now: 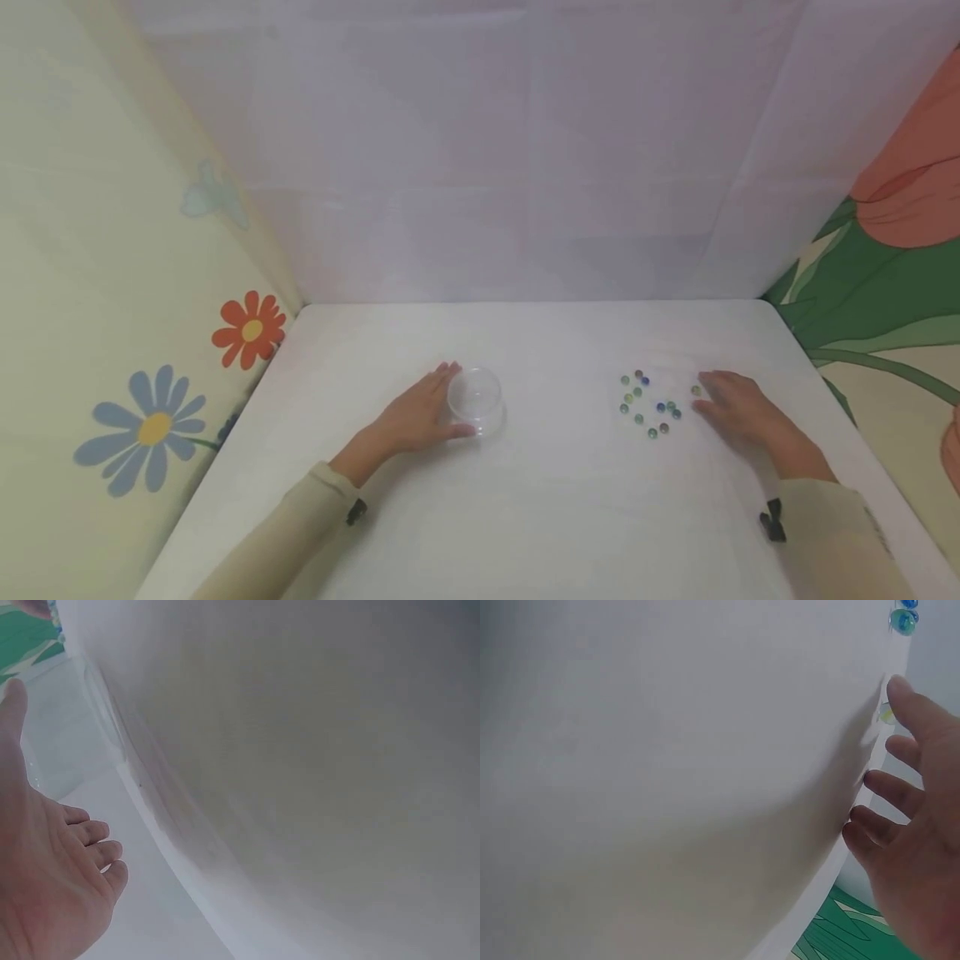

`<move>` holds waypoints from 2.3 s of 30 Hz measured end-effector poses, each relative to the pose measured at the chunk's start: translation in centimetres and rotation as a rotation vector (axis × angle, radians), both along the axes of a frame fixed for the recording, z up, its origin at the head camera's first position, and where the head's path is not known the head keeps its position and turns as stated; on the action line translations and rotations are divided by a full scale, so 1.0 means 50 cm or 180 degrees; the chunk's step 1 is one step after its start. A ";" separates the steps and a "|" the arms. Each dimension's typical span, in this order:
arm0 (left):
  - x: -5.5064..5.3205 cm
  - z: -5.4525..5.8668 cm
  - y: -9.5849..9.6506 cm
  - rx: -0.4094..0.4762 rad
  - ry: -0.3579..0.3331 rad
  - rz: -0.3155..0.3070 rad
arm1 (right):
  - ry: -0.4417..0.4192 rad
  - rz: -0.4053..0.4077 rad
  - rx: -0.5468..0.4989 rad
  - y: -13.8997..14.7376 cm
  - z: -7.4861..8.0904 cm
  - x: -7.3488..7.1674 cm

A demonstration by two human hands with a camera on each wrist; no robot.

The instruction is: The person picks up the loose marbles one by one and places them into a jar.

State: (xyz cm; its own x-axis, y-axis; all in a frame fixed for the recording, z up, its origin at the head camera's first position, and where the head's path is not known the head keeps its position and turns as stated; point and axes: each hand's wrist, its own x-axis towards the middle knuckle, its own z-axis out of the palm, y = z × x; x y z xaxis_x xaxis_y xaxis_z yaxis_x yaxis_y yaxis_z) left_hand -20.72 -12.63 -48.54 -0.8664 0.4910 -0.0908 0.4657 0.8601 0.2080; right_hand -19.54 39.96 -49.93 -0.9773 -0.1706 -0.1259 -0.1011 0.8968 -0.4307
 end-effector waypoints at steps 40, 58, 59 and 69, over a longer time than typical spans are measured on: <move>0.004 0.001 0.004 -0.0089 0.0004 0.0014 | 0.0340 -0.0375 -0.0139 -0.014 -0.012 -0.010; 0.004 0.005 0.004 -0.0103 -0.0015 -0.0012 | 0.0118 -0.0828 -0.0797 -0.065 0.014 0.011; 0.004 0.005 0.004 -0.0099 -0.0011 -0.0011 | 0.0110 -0.0859 -0.0843 -0.069 0.016 0.012; 0.004 0.004 0.004 -0.0102 -0.0059 0.0000 | 0.0077 -0.0928 -0.1260 -0.117 0.034 0.019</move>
